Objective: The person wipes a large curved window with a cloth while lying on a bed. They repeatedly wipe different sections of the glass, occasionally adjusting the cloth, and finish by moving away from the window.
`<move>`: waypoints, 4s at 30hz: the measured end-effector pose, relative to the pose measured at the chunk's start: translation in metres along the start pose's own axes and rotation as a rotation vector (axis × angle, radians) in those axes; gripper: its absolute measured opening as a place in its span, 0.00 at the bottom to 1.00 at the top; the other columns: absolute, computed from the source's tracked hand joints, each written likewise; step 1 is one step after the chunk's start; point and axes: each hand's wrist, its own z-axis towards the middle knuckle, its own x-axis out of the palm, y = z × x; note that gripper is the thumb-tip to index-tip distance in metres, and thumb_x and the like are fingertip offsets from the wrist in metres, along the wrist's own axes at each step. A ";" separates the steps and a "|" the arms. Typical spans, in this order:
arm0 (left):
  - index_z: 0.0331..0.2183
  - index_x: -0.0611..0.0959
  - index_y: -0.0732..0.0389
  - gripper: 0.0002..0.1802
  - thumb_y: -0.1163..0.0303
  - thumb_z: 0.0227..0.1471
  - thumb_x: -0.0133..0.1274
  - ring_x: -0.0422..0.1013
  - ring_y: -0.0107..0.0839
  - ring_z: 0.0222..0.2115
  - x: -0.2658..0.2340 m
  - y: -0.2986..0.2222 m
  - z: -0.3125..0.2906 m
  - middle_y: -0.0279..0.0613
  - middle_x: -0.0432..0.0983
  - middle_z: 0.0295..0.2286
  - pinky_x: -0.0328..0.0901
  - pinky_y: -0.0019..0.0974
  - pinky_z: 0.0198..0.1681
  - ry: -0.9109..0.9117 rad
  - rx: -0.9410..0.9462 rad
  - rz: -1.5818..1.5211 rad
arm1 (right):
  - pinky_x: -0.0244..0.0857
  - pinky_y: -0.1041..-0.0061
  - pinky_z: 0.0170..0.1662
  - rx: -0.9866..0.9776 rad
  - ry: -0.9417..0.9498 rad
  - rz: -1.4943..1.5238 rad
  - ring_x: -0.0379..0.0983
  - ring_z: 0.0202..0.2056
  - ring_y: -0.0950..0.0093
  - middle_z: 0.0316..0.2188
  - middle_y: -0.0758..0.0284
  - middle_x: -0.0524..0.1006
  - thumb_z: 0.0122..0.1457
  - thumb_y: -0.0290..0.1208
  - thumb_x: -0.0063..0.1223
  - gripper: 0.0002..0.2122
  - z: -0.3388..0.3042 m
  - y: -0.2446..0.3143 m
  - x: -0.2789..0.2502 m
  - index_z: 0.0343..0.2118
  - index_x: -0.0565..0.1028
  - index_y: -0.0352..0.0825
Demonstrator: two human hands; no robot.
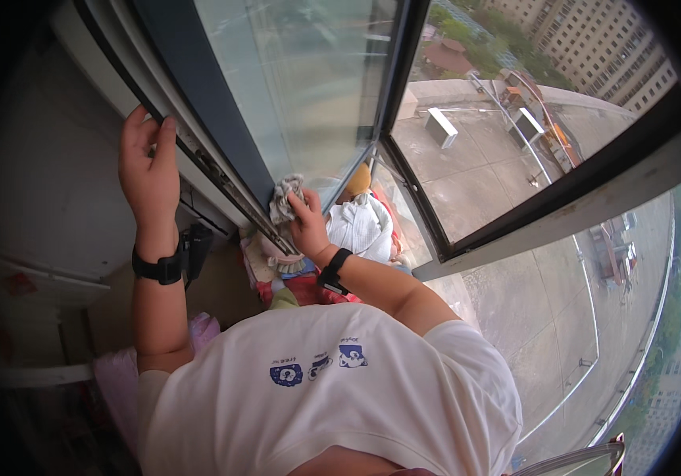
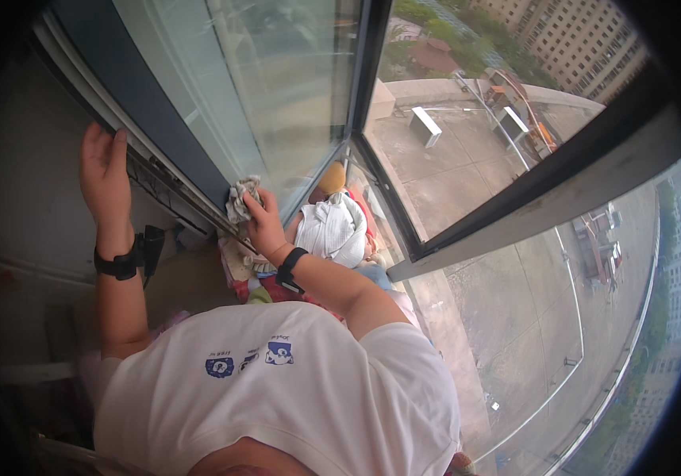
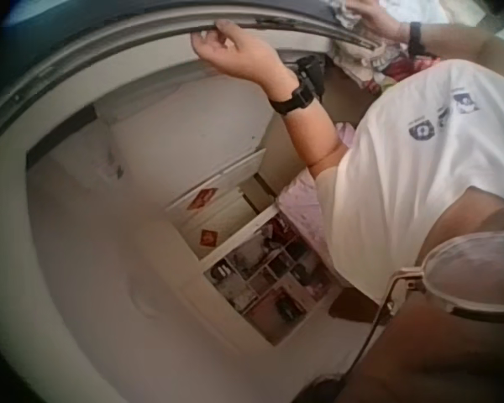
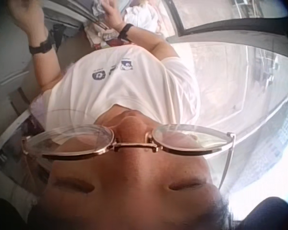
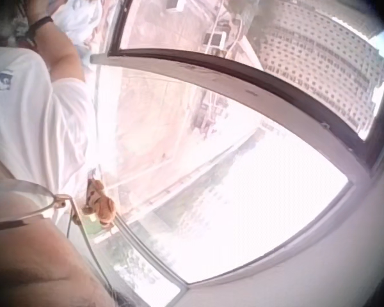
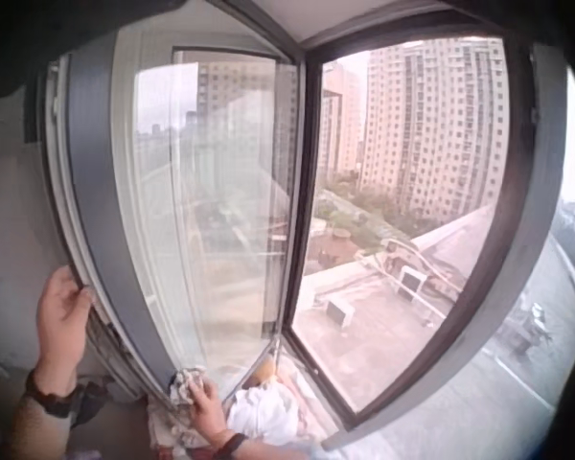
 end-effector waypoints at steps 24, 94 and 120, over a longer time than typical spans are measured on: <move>0.44 0.76 0.58 0.22 0.67 0.46 0.63 0.70 0.38 0.32 0.161 -0.150 -0.133 0.33 0.71 0.27 0.61 0.48 0.53 0.229 0.691 -0.278 | 0.60 0.77 0.56 0.421 -0.587 -0.346 0.68 0.53 0.65 0.51 0.60 0.70 0.48 0.11 0.43 0.28 -0.180 0.085 -0.285 0.55 0.73 0.34; 0.52 0.67 0.56 0.25 0.50 0.61 0.46 0.70 0.48 0.45 0.300 -0.134 -0.277 0.48 0.72 0.46 0.68 0.49 0.43 0.485 0.644 -0.462 | 0.60 0.61 0.62 0.219 -0.909 0.552 0.66 0.59 0.63 0.58 0.59 0.68 0.68 0.30 0.39 0.21 -0.166 0.193 -0.301 0.62 0.61 0.32; 0.46 0.78 0.65 0.15 0.76 0.57 0.46 0.70 0.18 0.31 0.248 -0.154 -0.269 0.33 0.75 0.35 0.65 0.25 0.35 1.849 -0.266 -1.022 | 0.70 0.71 0.52 0.262 -0.969 0.687 0.74 0.49 0.70 0.51 0.61 0.74 0.66 0.26 0.43 0.19 -0.147 0.206 -0.289 0.60 0.62 0.30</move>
